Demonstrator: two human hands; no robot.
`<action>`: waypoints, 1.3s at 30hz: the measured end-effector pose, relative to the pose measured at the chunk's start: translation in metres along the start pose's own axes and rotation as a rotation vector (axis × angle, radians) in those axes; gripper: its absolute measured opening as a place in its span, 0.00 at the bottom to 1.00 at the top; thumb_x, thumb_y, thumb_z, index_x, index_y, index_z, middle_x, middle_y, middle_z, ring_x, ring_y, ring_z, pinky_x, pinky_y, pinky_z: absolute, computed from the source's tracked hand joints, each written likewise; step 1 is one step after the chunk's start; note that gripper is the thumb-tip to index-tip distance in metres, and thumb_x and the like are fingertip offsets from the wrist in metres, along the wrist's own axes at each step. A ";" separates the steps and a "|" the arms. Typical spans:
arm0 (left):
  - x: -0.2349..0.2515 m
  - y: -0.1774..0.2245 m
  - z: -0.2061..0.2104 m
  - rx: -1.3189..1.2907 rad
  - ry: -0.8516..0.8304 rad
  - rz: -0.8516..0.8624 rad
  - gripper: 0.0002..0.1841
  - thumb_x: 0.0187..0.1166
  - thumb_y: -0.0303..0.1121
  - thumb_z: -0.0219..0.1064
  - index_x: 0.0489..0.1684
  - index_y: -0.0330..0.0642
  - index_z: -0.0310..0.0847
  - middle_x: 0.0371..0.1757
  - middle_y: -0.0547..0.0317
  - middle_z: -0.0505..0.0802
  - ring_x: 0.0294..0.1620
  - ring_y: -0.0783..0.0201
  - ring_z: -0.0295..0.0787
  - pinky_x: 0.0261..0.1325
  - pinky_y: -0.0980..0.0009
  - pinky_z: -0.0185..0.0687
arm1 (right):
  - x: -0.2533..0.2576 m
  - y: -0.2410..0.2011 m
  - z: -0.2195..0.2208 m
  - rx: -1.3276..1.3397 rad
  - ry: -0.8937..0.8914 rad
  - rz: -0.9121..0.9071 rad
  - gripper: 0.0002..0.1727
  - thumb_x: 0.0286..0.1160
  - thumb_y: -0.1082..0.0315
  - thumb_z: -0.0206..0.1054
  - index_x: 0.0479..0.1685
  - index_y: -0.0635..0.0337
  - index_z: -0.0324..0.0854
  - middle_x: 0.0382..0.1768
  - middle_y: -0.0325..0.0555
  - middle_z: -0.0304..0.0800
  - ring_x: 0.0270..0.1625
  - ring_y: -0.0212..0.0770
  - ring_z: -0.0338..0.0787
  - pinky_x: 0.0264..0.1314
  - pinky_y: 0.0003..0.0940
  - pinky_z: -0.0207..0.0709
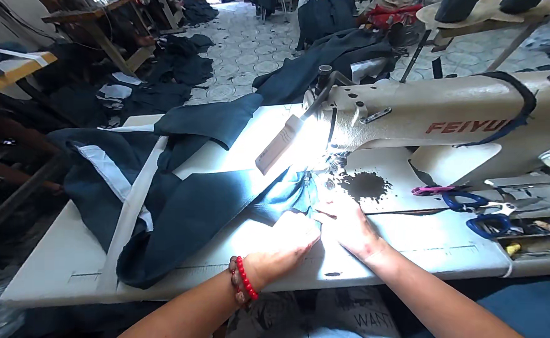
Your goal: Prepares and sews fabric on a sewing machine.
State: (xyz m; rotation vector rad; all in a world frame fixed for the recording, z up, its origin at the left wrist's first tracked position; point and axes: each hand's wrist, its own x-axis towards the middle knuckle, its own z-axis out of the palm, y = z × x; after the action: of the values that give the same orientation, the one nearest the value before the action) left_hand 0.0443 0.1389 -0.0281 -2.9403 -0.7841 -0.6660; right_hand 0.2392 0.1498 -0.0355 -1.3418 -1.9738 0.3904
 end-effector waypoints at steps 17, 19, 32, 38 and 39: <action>0.001 0.001 0.003 -0.039 0.028 -0.017 0.10 0.80 0.25 0.57 0.34 0.36 0.86 0.29 0.51 0.85 0.37 0.48 0.85 0.44 0.55 0.77 | 0.010 -0.007 -0.024 0.615 -0.132 0.320 0.12 0.82 0.75 0.53 0.33 0.58 0.79 0.27 0.33 0.84 0.34 0.24 0.84 0.41 0.20 0.78; 0.001 0.002 0.002 -0.026 0.016 -0.020 0.10 0.78 0.24 0.57 0.36 0.36 0.87 0.29 0.50 0.86 0.38 0.48 0.86 0.45 0.55 0.78 | 0.008 -0.013 -0.018 0.084 -0.090 0.141 0.12 0.83 0.74 0.57 0.42 0.70 0.87 0.37 0.54 0.89 0.45 0.45 0.90 0.54 0.41 0.81; 0.000 0.003 0.005 -0.033 0.077 -0.014 0.11 0.77 0.23 0.57 0.39 0.37 0.89 0.28 0.51 0.86 0.36 0.49 0.86 0.43 0.55 0.76 | -0.011 0.011 0.015 -0.182 0.208 -0.395 0.19 0.70 0.66 0.59 0.09 0.59 0.75 0.15 0.50 0.80 0.26 0.50 0.86 0.35 0.44 0.76; -0.005 -0.002 0.002 -0.067 0.044 -0.021 0.11 0.79 0.25 0.56 0.32 0.38 0.86 0.28 0.51 0.86 0.38 0.48 0.86 0.46 0.54 0.78 | -0.042 -0.025 -0.004 0.141 0.108 -0.569 0.18 0.70 0.70 0.61 0.09 0.56 0.68 0.11 0.40 0.68 0.20 0.34 0.74 0.28 0.25 0.68; -0.006 -0.002 0.001 -0.071 0.038 -0.017 0.11 0.79 0.25 0.56 0.33 0.38 0.86 0.29 0.52 0.86 0.38 0.49 0.86 0.47 0.54 0.78 | -0.048 -0.030 -0.005 0.173 0.090 -0.581 0.18 0.72 0.71 0.60 0.11 0.56 0.68 0.12 0.38 0.64 0.19 0.32 0.69 0.26 0.22 0.63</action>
State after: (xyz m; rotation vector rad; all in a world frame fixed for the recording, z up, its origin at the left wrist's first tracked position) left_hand 0.0391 0.1379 -0.0319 -2.9772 -0.7994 -0.7634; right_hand 0.2325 0.0930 -0.0322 -0.6227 -2.0879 0.2092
